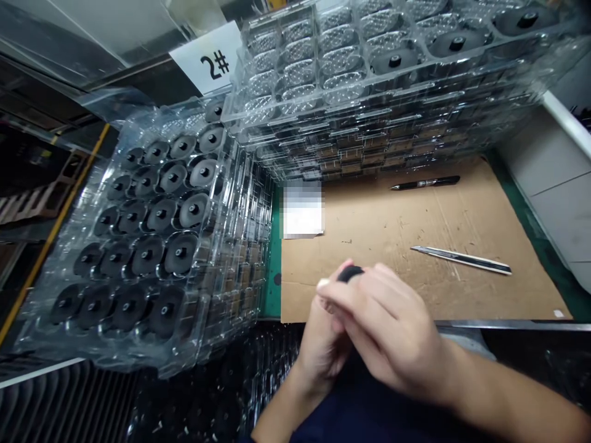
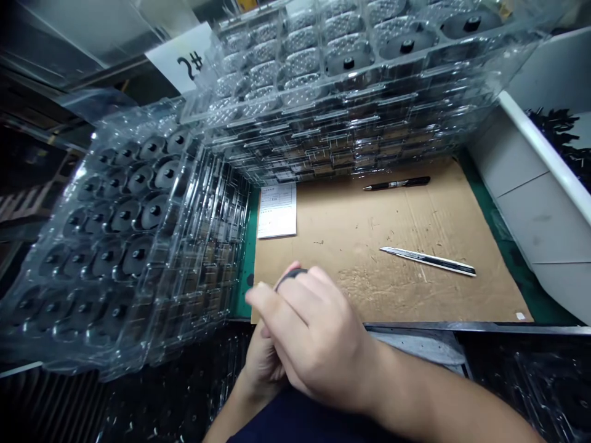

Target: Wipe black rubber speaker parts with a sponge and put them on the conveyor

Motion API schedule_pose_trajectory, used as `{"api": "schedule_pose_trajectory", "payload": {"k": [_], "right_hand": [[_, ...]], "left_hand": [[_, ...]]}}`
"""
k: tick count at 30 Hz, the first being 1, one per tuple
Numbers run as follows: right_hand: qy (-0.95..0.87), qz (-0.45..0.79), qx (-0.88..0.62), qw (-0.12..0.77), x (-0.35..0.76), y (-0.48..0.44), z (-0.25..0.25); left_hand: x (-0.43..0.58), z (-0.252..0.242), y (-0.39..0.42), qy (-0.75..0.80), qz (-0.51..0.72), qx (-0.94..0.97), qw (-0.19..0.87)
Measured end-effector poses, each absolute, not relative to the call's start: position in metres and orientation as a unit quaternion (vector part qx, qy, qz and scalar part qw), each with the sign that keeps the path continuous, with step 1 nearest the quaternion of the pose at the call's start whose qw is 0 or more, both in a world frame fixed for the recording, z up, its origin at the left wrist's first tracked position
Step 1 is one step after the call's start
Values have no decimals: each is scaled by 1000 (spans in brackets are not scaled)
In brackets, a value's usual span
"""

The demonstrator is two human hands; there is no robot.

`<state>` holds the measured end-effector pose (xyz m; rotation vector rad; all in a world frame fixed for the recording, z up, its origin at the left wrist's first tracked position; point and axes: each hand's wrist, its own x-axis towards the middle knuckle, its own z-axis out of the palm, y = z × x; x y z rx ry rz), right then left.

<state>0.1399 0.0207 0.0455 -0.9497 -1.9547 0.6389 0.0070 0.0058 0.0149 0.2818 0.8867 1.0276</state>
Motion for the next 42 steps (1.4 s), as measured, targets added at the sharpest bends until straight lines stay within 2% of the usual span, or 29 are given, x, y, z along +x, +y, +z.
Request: {"api": "schedule_pose_trajectory", "payload": {"k": [4,7,10,13,17,20,25,31,35,39,42], "right_hand": [[-796,289,-365,388,156,9,41],[-787,227,-439,369,165,16,37],[-810,208,-388,387,169,34,34],[-764,319,-384,408,173,44,26],[-572,446,-554,408,184,34,1],[-487,530,-593,363,192,17,-18],[-469,605,-579,279,192,-8,-37],[-494,570,-586,297,186,-12,-38],[-527,442,-618,381,181,-1,-4],[-677,297,-502,448,162,5,37],[-760,302,-402,412,147,11,50]], "left_hand": [[2,14,7,367,489,161,775],[2,13,5,402,484,158,761],[4,17,3,398,482,137,768],[2,21,4,354,463,120,804],[-2,19,6,308,434,94,842],[-3,15,7,294,432,83,849],[-5,12,7,285,425,86,855],[-5,13,5,288,430,98,850],[2,14,4,325,442,105,829],[9,15,4,379,460,123,793],[10,15,5,394,472,136,777]]}}
